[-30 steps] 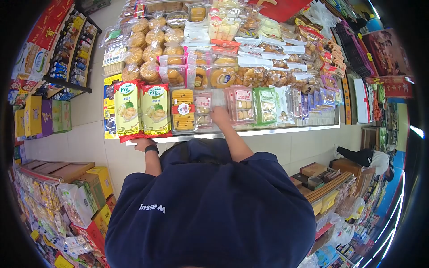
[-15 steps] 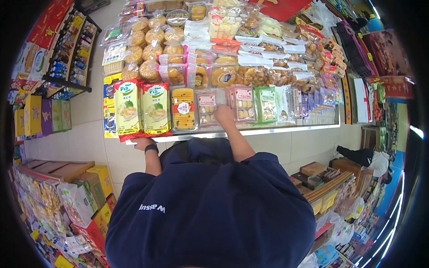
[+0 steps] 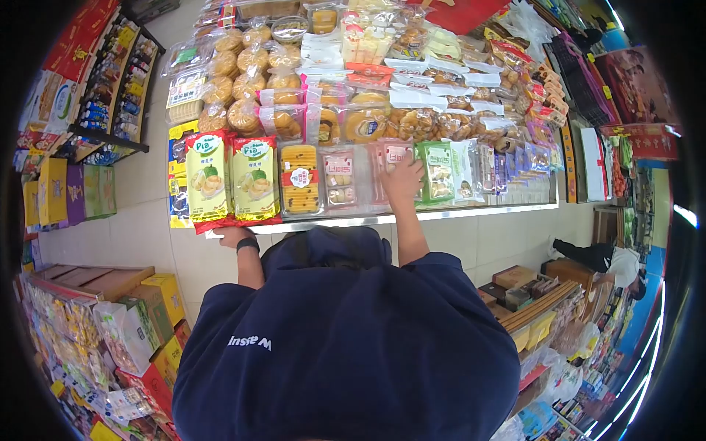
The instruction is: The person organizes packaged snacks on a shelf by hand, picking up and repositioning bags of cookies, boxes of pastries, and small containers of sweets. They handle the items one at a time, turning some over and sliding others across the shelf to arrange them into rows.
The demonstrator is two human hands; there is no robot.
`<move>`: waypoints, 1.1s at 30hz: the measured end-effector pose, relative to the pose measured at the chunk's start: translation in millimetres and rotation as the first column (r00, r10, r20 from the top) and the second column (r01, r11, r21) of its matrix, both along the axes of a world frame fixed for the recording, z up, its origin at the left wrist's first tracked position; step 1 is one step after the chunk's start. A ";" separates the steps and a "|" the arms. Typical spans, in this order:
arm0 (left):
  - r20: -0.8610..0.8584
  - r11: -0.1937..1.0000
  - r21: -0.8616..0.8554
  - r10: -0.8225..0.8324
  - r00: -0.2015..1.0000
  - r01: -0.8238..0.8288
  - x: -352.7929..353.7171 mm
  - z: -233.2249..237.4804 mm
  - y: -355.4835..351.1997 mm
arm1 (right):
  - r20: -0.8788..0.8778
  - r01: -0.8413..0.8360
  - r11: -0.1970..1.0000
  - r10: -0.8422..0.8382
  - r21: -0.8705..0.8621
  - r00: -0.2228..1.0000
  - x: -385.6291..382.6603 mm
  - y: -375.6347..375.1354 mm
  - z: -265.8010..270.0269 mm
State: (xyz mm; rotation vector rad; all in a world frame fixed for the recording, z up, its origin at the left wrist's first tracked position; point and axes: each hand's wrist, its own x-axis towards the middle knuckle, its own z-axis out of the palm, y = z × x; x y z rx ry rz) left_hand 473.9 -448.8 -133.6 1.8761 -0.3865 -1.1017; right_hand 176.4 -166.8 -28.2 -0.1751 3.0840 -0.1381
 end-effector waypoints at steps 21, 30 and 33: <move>-0.048 0.998 0.007 0.056 0.997 -0.056 -4.9 4.4 -3.2 | 0.236 -0.195 0.925 0.279 -0.325 0.931 75.6 -82.5 -17.4; 0.177 0.990 0.074 -0.133 0.975 0.121 -6.1 9.7 2.9 | 0.366 0.041 0.641 0.383 -0.766 0.848 54.6 -41.6 -71.7; 0.274 0.976 0.105 -0.213 0.938 0.191 -4.2 8.8 4.8 | 0.396 0.022 0.655 0.430 -0.756 0.812 55.2 -46.9 -64.7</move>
